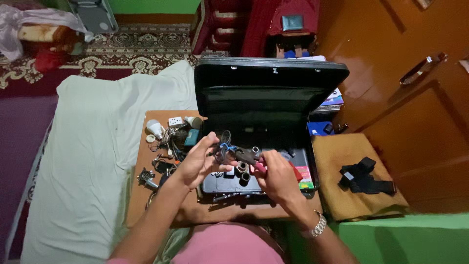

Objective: The person untangles a black cable and then uses pliers to strip the insulation from the cable ends. The person works over an open suitcase containing various electronic components and tools.

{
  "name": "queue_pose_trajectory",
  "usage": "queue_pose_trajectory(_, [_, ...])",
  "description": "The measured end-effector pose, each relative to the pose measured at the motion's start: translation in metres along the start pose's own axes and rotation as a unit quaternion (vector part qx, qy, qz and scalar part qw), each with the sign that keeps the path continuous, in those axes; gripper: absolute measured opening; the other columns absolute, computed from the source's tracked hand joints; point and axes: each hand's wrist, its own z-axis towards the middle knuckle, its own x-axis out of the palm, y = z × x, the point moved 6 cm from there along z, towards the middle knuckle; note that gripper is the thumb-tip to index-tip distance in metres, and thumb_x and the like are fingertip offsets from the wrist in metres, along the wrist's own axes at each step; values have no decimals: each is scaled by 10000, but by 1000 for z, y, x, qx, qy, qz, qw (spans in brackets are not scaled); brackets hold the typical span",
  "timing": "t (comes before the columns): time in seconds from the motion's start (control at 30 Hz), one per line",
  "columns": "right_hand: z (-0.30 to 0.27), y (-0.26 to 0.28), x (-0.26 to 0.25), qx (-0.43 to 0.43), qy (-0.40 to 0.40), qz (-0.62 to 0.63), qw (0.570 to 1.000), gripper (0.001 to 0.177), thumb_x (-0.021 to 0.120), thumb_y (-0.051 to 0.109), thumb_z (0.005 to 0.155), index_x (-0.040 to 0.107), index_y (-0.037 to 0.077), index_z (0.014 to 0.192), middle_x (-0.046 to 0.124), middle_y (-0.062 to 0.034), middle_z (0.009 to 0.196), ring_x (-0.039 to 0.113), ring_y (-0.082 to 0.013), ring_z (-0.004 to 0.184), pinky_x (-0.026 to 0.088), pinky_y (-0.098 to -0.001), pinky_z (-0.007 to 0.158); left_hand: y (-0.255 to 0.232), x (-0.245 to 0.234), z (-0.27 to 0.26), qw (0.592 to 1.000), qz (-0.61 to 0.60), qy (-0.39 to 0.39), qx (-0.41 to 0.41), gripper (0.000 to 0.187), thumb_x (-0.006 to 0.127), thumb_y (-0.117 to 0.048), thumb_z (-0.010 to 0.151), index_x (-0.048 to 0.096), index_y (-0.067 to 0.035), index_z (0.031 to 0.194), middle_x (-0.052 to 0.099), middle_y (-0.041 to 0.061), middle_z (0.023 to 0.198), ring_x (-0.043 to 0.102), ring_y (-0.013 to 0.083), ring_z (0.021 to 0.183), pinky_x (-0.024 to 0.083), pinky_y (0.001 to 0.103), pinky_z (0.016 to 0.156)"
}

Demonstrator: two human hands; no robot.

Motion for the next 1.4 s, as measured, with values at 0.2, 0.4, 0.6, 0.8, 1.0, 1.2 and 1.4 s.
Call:
queue_pose_trajectory(0.2, [11,5,-14,-52,-54,-93,993,260,740,95,771,587,40,974,575,-132,884,580,-343,854,473,-466,762,-10,-5,6,996,83,14,41,554,727,-34,867,449,-15,1346,680,167,1087,701,199,971,588,340,876])
queue_pose_trajectory(0.4, [9,-7,1,49,39,10,998,131,703,90,830,598,31,882,604,-121,825,618,-302,760,495,-420,696,-43,31,-5,888,401,19,223,559,674,68,871,532,-52,1398,710,100,1086,684,161,993,573,327,877])
queue_pose_trajectory(0.6, [-10,-11,36,244,220,268,906,202,745,194,882,611,50,835,552,-53,649,535,-168,599,443,-327,532,-69,72,-34,604,603,47,520,428,662,117,864,645,-77,1245,725,154,1122,701,317,1127,574,399,1004])
queue_pose_trajectory(0.8, [-30,10,52,286,298,524,744,259,722,212,943,534,96,808,553,-5,658,534,-104,582,436,-271,531,-97,67,-22,650,529,75,540,457,788,-3,876,621,-71,1296,724,101,1114,723,258,1112,570,381,1045])
queue_pose_trajectory(1.0, [-5,-16,43,245,171,493,817,348,533,317,1054,679,40,900,680,1,809,574,-78,727,467,-254,660,-73,36,9,886,333,28,322,534,765,-41,920,565,-13,1414,744,84,1188,705,139,1105,579,297,985])
queue_pose_trajectory(1.2, [5,-25,12,222,76,210,949,170,613,198,990,680,51,1042,716,-35,802,641,-115,717,508,-314,650,-47,27,19,953,166,79,242,586,744,2,923,514,26,1461,715,98,1200,700,172,1098,555,303,998])
queue_pose_trajectory(1.4, [23,-18,-21,147,-8,194,970,211,570,44,993,616,43,1199,766,-126,983,756,-260,927,574,-336,762,-39,34,20,973,104,105,178,543,752,-31,909,547,43,1405,690,60,1232,713,205,1044,577,333,933])
